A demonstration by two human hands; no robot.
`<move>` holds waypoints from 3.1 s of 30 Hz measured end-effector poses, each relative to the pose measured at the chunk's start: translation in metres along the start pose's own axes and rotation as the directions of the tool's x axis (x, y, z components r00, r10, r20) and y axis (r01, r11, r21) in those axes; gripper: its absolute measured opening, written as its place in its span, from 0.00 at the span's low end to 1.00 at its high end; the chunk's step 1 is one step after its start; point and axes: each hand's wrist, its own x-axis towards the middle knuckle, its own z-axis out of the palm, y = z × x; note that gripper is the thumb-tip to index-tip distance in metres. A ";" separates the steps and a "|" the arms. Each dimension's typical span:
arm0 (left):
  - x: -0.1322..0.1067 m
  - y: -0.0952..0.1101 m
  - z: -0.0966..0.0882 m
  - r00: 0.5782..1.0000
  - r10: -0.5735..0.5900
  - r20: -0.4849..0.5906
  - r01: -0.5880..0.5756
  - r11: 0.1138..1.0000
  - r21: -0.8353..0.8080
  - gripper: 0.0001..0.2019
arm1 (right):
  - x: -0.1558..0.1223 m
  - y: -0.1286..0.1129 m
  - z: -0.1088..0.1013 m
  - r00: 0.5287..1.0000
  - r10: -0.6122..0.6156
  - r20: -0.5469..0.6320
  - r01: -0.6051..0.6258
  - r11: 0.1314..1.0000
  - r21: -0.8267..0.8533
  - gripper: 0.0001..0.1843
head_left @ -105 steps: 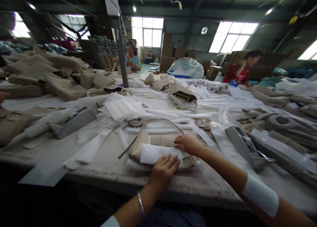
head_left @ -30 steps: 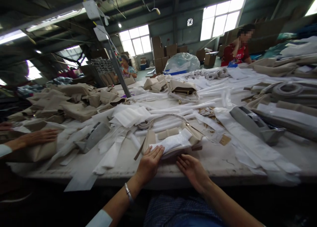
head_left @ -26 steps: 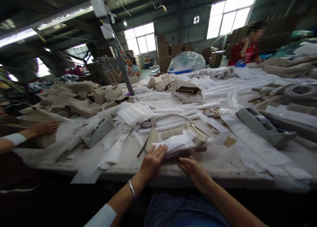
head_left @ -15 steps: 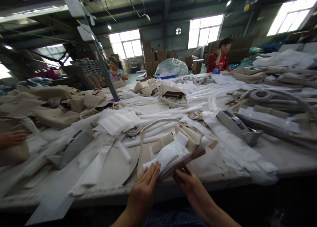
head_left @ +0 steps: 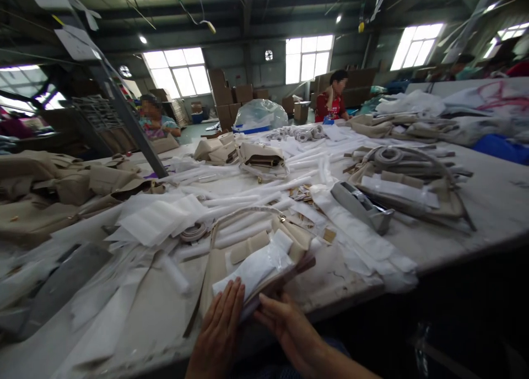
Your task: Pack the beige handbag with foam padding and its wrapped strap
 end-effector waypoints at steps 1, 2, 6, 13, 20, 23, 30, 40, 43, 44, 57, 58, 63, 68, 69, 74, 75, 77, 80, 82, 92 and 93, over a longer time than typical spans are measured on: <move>-0.001 0.000 0.003 0.999 -0.037 -0.027 0.037 0.999 0.001 0.30 | 0.001 0.000 0.002 1.000 -0.005 0.010 0.005 1.000 0.009 0.27; -0.002 0.000 0.006 0.996 -0.071 -0.046 0.071 0.997 0.002 0.30 | 0.002 0.000 0.004 1.000 -0.008 0.017 0.008 1.000 0.015 0.27; 0.003 0.004 0.014 0.996 -0.086 -0.033 0.085 0.996 -0.009 0.29 | 0.013 0.000 0.001 1.000 -0.005 0.020 0.005 1.000 0.008 0.24; 0.026 -0.005 -0.004 0.995 0.031 0.095 -0.023 0.997 -0.074 0.28 | 0.024 0.008 -0.015 0.998 0.005 -0.056 -0.005 1.000 -0.006 0.25; 0.030 -0.031 0.010 0.992 0.122 0.043 -0.116 0.986 -0.122 0.27 | 0.024 0.012 -0.013 0.997 -0.011 -0.076 0.005 0.997 -0.077 0.29; 0.025 -0.025 0.023 0.999 0.020 -0.040 -0.025 0.993 -0.118 0.26 | 0.024 0.009 -0.007 0.999 -0.011 -0.047 0.008 0.997 -0.081 0.29; 0.025 -0.013 0.032 0.993 -0.083 -0.084 0.074 0.992 -0.098 0.24 | 0.039 -0.003 -0.005 0.996 0.083 -0.010 -0.084 0.987 -0.137 0.29; 0.026 -0.014 0.014 0.994 -0.107 -0.033 0.101 0.983 -0.155 0.26 | 0.043 0.000 -0.004 0.998 0.069 -0.013 -0.070 0.996 -0.059 0.22; 0.021 -0.011 0.003 0.993 -0.113 -0.017 0.107 0.976 -0.190 0.28 | 0.039 0.004 -0.005 0.998 0.070 -0.005 -0.071 0.997 -0.029 0.23; 0.019 -0.010 0.001 0.994 -0.109 -0.017 0.104 0.976 -0.189 0.28 | 0.038 0.005 -0.005 0.998 0.070 0.005 -0.070 0.997 -0.041 0.24; 0.010 0.007 0.007 0.991 -0.122 -0.061 0.116 0.988 -0.101 0.28 | 0.053 0.016 0.001 0.987 0.003 -0.161 -0.031 0.984 -0.176 0.29; 0.010 0.008 0.006 0.991 -0.125 -0.051 0.118 0.986 -0.116 0.29 | 0.053 0.016 0.001 0.986 0.004 -0.168 -0.034 0.985 -0.171 0.28; 0.009 0.007 0.009 0.994 -0.088 -0.067 0.083 0.993 -0.080 0.30 | 0.054 0.014 0.001 0.982 0.026 -0.185 -0.053 0.988 -0.142 0.25; 0.013 0.007 0.013 0.996 -0.068 -0.052 0.067 0.997 -0.028 0.29 | 0.055 0.010 -0.005 0.988 0.025 -0.152 -0.044 0.992 -0.120 0.25; 0.014 0.007 0.013 0.997 -0.064 -0.052 0.063 0.998 -0.028 0.29 | 0.056 0.009 -0.006 0.989 0.024 -0.143 -0.042 0.992 -0.118 0.25; 0.020 0.003 0.012 0.996 -0.069 -0.061 0.063 0.993 -0.104 0.27 | 0.057 0.002 -0.009 0.990 0.063 -0.127 -0.078 0.991 -0.110 0.24; 0.020 0.002 0.011 0.996 -0.077 -0.051 0.070 0.989 -0.130 0.27 | 0.056 0.001 -0.010 0.990 0.075 -0.123 -0.088 0.990 -0.110 0.23; 0.021 0.000 0.009 0.996 -0.086 -0.020 0.081 0.981 -0.178 0.26 | 0.056 -0.001 -0.011 0.991 0.086 -0.105 -0.098 0.989 -0.112 0.22; 0.023 -0.002 0.007 0.994 -0.104 0.024 0.107 0.967 -0.233 0.25 | 0.056 -0.002 -0.014 0.992 0.099 -0.079 -0.108 0.986 -0.123 0.21; 0.024 -0.003 0.008 0.991 -0.130 0.023 0.131 0.957 -0.258 0.24 | 0.055 -0.003 -0.016 0.991 0.116 -0.069 -0.125 0.983 -0.131 0.22; 0.024 -0.004 0.017 0.988 -0.127 -0.085 0.110 0.977 -0.184 0.25 | 0.044 -0.006 -0.010 0.994 0.100 0.034 -0.096 0.990 -0.105 0.22; 0.024 -0.004 0.018 0.987 -0.129 -0.093 0.111 0.978 -0.175 0.25 | 0.044 -0.005 -0.007 0.996 0.091 0.013 -0.090 0.992 -0.093 0.23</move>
